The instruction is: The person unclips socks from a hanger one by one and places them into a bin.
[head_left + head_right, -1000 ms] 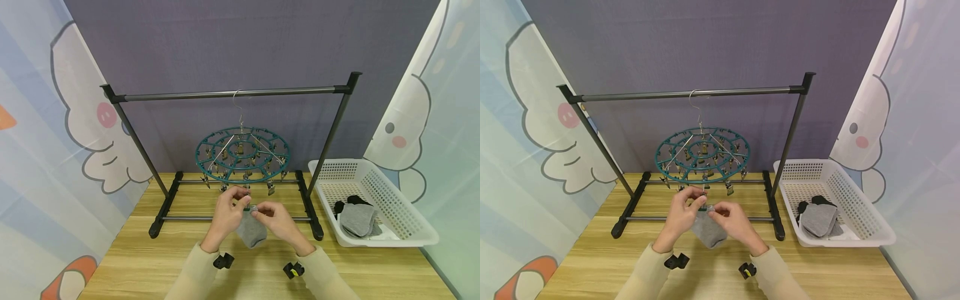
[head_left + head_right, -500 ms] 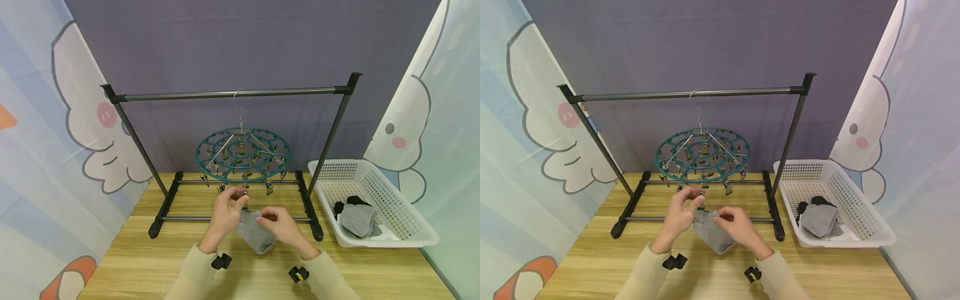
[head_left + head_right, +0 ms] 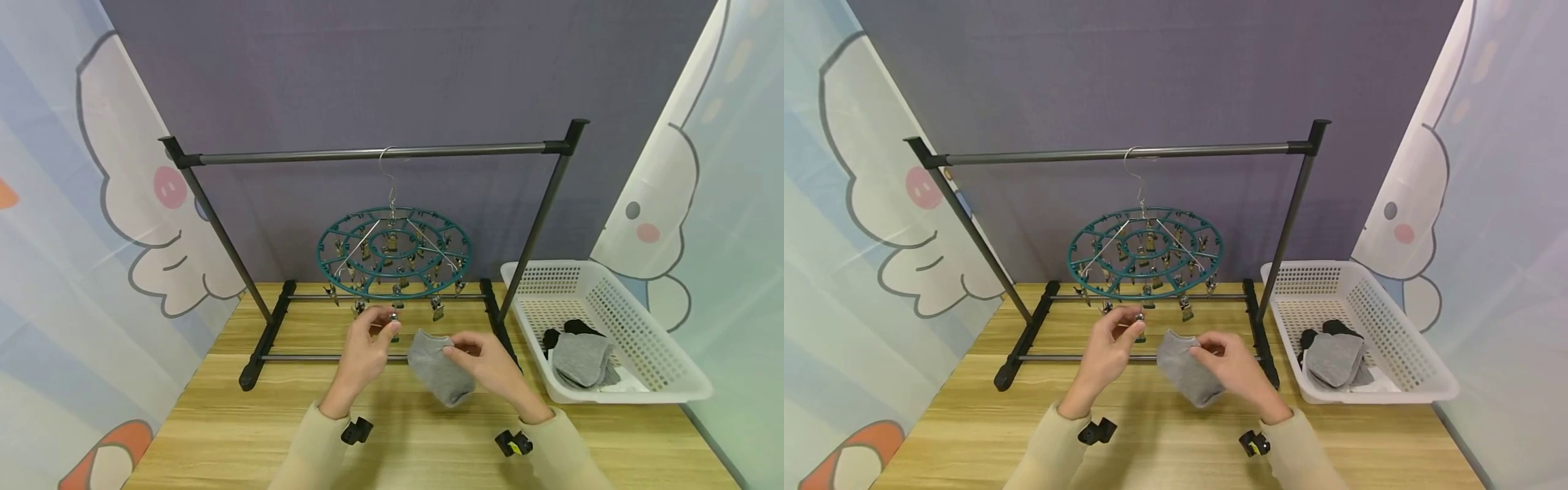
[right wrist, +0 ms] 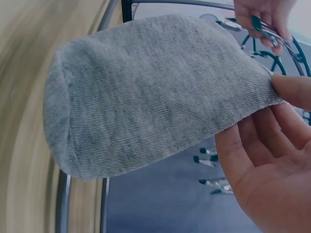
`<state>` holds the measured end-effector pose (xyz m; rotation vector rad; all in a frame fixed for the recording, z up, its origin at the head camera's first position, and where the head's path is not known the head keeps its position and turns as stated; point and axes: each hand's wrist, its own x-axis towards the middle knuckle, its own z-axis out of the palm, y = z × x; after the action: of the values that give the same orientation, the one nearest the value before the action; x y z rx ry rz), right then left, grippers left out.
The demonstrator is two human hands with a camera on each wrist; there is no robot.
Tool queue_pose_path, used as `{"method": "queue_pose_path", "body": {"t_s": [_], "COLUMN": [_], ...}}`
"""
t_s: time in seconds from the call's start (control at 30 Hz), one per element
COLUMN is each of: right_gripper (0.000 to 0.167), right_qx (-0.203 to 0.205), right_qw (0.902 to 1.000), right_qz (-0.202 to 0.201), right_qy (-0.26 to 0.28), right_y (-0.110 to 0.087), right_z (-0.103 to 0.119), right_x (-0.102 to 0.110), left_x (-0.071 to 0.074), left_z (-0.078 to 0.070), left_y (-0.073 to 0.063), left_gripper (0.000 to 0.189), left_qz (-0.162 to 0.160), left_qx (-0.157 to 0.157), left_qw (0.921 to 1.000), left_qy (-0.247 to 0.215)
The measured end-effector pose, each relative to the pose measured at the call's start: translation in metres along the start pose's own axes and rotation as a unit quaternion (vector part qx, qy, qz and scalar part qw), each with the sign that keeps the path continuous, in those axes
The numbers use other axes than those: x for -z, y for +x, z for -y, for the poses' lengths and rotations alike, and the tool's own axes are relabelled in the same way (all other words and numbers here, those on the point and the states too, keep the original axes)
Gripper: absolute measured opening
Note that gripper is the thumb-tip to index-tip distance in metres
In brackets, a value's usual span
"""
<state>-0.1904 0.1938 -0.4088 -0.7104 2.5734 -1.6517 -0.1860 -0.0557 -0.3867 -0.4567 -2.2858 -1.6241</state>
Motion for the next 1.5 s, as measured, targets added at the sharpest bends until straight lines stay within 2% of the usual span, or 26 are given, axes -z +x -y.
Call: {"method": "queue_pose_path", "body": {"t_s": [0.17, 0.4, 0.6, 0.9, 1.1, 1.33, 1.5], "right_gripper": [0.015, 0.014, 0.013, 0.018, 0.025, 0.033, 0.029], "right_qx": [0.026, 0.013, 0.022, 0.006, -0.016, -0.031, -0.040], "right_qw": [0.9995, 0.9986, 0.9948, 0.9844, 0.9766, 0.9683, 0.9647], "right_qz": [-0.019, -0.046, -0.084, -0.141, -0.177, -0.215, -0.233], "right_qy": [0.001, -0.022, -0.054, -0.105, -0.120, -0.122, -0.115], "right_y": [-0.004, -0.010, -0.012, -0.018, -0.023, -0.030, -0.038], "right_z": [0.000, 0.011, 0.019, 0.030, 0.033, 0.029, 0.026], "right_x": [0.016, 0.041, 0.061, 0.092, 0.112, 0.134, 0.148], "left_x": [0.000, 0.001, 0.003, 0.005, 0.005, 0.006, 0.006], "left_z": [0.002, 0.005, 0.006, 0.008, 0.009, 0.008, 0.008], "left_y": [-0.001, 0.000, -0.001, 0.000, 0.001, 0.001, 0.001], "left_gripper": [0.028, 0.030, 0.028, 0.031, 0.034, 0.034, 0.032], "left_qz": [-0.009, -0.021, -0.024, -0.025, -0.025, -0.026, -0.026], "left_qx": [0.013, 0.012, 0.015, 0.019, 0.018, 0.015, 0.017], "left_qw": [0.9997, 0.9995, 0.9994, 0.9993, 0.9994, 0.9994, 0.9994], "left_qy": [-0.020, -0.020, -0.017, -0.020, -0.017, -0.014, -0.017]}}
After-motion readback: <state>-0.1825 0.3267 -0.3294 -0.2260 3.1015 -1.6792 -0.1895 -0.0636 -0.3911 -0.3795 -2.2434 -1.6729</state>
